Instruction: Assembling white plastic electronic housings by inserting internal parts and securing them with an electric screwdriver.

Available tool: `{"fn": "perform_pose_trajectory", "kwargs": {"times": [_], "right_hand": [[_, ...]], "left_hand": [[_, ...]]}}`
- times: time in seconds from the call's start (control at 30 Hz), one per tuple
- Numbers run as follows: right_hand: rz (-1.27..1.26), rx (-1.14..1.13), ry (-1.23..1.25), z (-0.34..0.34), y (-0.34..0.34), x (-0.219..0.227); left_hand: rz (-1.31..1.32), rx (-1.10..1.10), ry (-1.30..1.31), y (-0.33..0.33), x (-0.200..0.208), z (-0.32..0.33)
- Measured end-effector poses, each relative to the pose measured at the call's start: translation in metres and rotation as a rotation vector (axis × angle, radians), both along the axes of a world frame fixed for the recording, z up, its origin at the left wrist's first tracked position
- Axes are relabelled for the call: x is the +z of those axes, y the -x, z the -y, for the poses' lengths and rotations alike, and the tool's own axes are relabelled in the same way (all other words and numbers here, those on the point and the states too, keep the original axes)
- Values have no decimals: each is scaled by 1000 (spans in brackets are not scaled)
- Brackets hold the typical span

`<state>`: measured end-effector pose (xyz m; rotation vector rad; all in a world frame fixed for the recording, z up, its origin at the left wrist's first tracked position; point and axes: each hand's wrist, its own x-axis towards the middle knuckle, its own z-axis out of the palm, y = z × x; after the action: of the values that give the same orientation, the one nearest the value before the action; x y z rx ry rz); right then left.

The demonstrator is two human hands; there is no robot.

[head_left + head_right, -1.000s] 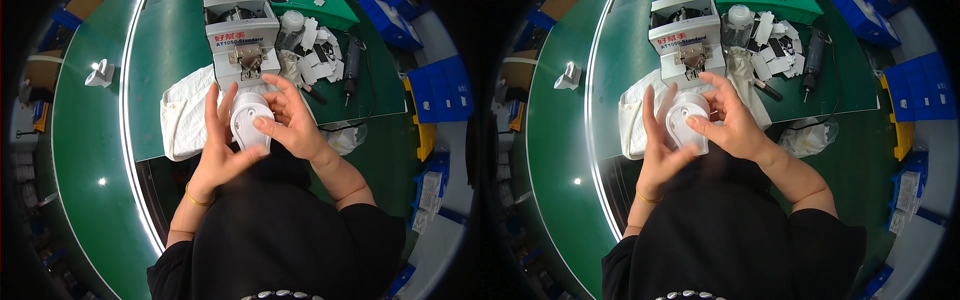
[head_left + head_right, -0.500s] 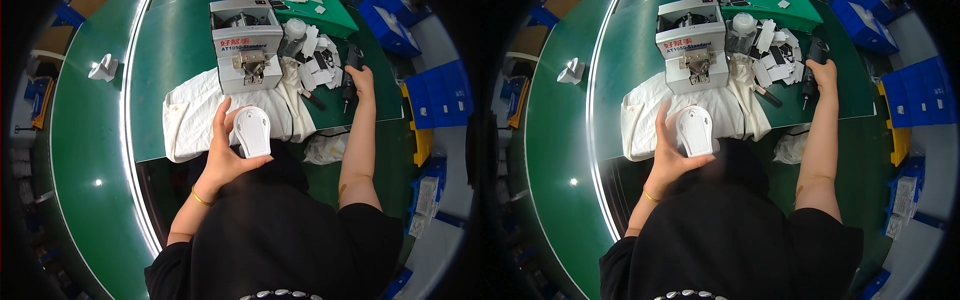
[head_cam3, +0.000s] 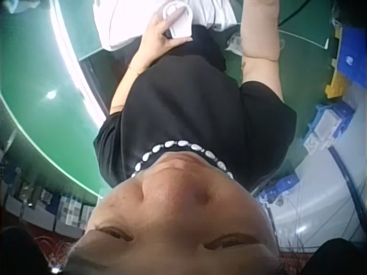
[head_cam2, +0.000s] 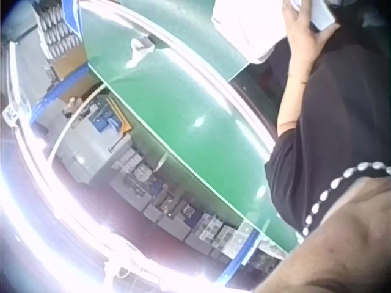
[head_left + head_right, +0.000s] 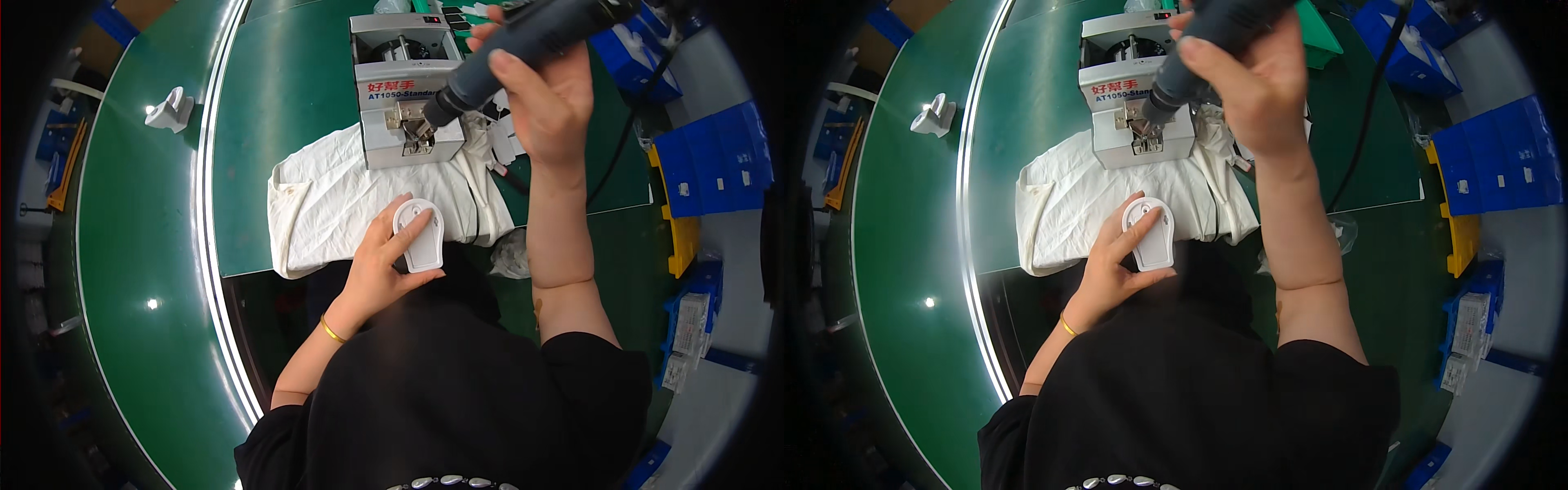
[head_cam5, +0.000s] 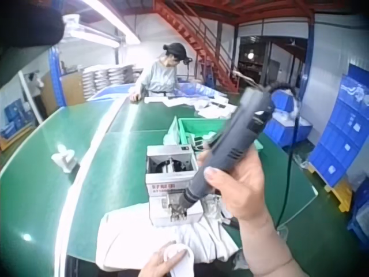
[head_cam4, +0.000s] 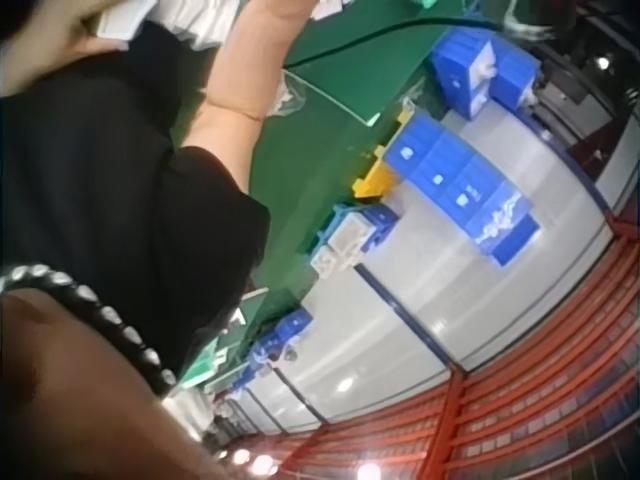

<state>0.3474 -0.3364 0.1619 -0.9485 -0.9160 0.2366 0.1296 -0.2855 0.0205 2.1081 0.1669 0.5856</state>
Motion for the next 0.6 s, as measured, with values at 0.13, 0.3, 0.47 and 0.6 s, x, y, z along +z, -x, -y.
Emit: {"fn": "perform_pose_trajectory", "kwargs": {"times": [0.13,0.3,0.47,0.6], "right_hand": [[68,61,120,-8,19,9],[466,-246,340,-17,34,17],[443,98,-26,-47,0,-8],[32,-99,132,-39,39,2]], "left_hand": [[12,-18,-21,1,-6,-3],[76,3,-92,-1,-12,-4],[85,0,-103,0,-19,-4],[69,13,-93,3,-20,-4]]}}
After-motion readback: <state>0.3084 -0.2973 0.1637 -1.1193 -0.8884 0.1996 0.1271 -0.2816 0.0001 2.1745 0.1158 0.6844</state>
